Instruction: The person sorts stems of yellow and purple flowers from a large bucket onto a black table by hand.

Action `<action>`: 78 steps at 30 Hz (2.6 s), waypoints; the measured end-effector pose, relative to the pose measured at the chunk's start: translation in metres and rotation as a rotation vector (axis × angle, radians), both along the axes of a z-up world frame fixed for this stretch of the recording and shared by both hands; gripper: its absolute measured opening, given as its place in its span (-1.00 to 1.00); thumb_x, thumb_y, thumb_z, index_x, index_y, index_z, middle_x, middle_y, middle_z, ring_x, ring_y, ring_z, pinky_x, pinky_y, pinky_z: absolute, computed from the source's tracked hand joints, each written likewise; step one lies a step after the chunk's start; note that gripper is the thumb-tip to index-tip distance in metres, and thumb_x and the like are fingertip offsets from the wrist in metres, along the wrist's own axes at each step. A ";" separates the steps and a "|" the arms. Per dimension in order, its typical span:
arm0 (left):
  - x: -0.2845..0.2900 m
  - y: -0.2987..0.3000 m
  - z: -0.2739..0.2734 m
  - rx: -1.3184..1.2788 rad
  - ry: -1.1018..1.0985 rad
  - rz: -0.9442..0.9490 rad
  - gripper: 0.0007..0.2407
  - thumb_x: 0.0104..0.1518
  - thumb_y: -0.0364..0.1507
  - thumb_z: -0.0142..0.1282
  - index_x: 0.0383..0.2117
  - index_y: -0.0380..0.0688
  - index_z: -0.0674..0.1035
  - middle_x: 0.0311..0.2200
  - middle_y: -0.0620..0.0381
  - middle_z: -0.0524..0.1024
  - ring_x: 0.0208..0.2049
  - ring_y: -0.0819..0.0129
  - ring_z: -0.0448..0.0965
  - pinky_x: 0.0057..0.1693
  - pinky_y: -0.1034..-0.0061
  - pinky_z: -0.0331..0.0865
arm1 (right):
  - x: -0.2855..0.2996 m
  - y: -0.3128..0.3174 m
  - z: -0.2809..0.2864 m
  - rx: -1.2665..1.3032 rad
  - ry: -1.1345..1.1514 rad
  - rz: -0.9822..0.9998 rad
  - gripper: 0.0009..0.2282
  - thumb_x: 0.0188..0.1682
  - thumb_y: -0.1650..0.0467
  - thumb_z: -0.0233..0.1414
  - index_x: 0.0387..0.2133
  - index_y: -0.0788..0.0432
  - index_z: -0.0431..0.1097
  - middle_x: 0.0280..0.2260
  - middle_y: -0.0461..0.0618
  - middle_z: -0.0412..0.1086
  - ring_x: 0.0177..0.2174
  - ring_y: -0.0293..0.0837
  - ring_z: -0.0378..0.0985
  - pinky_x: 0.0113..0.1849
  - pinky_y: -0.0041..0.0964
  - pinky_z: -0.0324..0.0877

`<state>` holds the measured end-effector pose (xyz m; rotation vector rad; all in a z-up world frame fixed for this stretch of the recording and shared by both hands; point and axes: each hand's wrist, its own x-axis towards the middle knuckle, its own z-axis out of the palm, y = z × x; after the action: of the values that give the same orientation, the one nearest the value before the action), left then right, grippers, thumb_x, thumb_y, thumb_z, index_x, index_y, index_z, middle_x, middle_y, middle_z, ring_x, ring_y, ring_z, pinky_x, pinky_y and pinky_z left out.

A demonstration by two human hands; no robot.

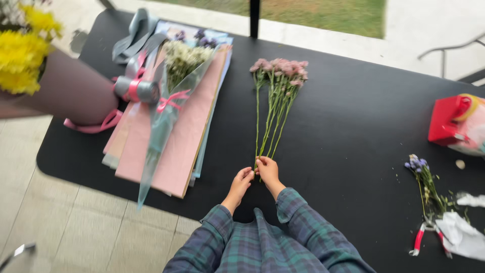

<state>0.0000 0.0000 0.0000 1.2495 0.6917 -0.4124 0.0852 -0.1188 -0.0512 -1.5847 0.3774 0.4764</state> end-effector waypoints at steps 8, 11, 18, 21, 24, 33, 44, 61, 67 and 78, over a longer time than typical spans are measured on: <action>-0.057 -0.019 0.036 0.146 0.005 0.213 -0.57 0.34 -0.26 0.07 0.28 -0.14 0.40 0.19 -0.14 0.40 0.23 0.01 0.44 0.31 0.08 0.27 | -0.026 0.000 0.060 -0.032 0.011 0.166 -0.57 0.12 0.48 -0.08 0.23 0.52 0.13 0.03 0.54 0.35 -0.33 0.05 0.69 -0.37 -0.28 0.67; -0.065 -0.009 0.042 0.193 -0.022 0.273 -0.59 0.33 -0.27 0.08 0.26 -0.13 0.43 0.16 -0.11 0.44 0.21 0.04 0.47 0.28 0.11 0.31 | -0.048 0.010 0.101 -0.096 -0.060 0.238 -0.43 0.07 0.50 -0.02 0.35 0.43 -0.03 0.26 0.55 0.02 -0.05 0.19 0.55 -0.26 -0.22 0.64; -0.071 0.031 0.065 0.196 -0.170 0.417 -0.65 0.33 -0.31 0.07 0.20 -0.11 0.50 0.09 -0.07 0.52 0.11 0.16 0.56 0.22 0.21 0.38 | -0.088 0.060 0.107 0.027 -0.157 0.242 -0.45 0.05 0.48 0.02 0.34 0.29 0.07 0.21 0.49 0.08 -0.06 0.18 0.50 -0.27 -0.18 0.61; -0.086 0.062 0.076 0.159 -0.251 0.464 -0.68 0.34 -0.35 0.04 0.18 -0.12 0.51 0.07 -0.05 0.54 0.07 0.23 0.58 0.20 0.28 0.39 | -0.101 0.096 0.112 0.069 -0.210 0.236 -0.47 0.06 0.48 0.01 0.33 0.27 0.08 0.18 0.45 0.12 -0.06 0.12 0.43 -0.23 -0.20 0.57; -0.110 0.116 0.072 0.128 -0.320 0.523 -0.70 0.34 -0.36 0.03 0.15 -0.12 0.53 0.02 0.04 0.57 0.01 0.36 0.60 0.15 0.42 0.41 | -0.113 0.145 0.110 0.122 -0.282 0.230 -0.47 0.07 0.48 -0.01 0.34 0.25 0.04 0.15 0.40 0.13 -0.07 0.04 0.35 -0.22 -0.25 0.51; -0.234 0.373 0.112 0.262 -0.516 0.702 -0.77 0.33 -0.38 0.02 0.07 -0.08 0.55 -0.13 0.18 0.65 -0.18 0.59 0.65 -0.06 0.78 0.43 | -0.170 0.340 0.130 0.280 -0.338 0.151 -0.46 0.09 0.47 0.00 0.35 0.17 -0.02 0.07 0.23 0.24 -0.08 -0.05 0.46 -0.27 -0.23 0.55; -0.249 0.535 0.208 0.481 -0.673 0.592 -0.76 0.31 -0.43 0.09 0.07 -0.13 0.58 -0.16 0.00 0.65 -0.16 0.37 0.67 0.02 0.54 0.51 | -0.163 0.508 0.192 0.348 -0.511 0.204 -0.48 0.06 0.43 0.14 0.28 0.20 0.12 0.05 0.07 0.35 -0.04 -0.21 0.42 -0.16 -0.42 0.45; -0.066 0.667 0.272 0.591 -0.729 0.172 -0.78 0.33 -0.36 0.06 0.04 -0.02 0.57 -0.14 0.14 0.64 -0.09 0.36 0.63 0.03 0.48 0.56 | 0.069 0.652 0.246 0.001 -0.771 -0.042 -0.17 -0.01 0.21 0.51 0.35 0.13 0.04 0.29 0.16 0.15 0.28 0.11 0.18 0.25 0.03 0.22; 0.011 0.706 0.279 0.585 -0.819 -0.058 -0.77 0.33 -0.37 0.01 0.06 -0.01 0.56 -0.11 0.11 0.63 -0.01 0.20 0.61 0.06 0.34 0.58 | 0.071 0.645 0.255 -0.059 -0.822 -0.118 -0.37 0.05 0.34 0.39 0.29 0.20 0.17 0.24 0.11 0.22 0.29 0.02 0.12 0.28 0.10 -0.01; 0.127 0.745 0.263 0.554 -0.814 -0.622 -0.51 0.24 -0.51 0.09 0.31 -0.27 0.25 0.17 -0.30 0.35 0.21 -0.18 0.41 0.24 0.04 0.44 | 0.043 0.659 0.257 -0.166 -0.804 -0.132 -0.43 -0.05 0.39 0.37 0.19 0.27 0.29 0.09 0.19 0.37 0.14 0.03 0.34 0.15 0.14 0.18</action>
<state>0.1265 0.7447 0.2628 1.9852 -0.3285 -0.1718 0.1285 0.5399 0.2057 -1.7561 -0.1002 -0.3137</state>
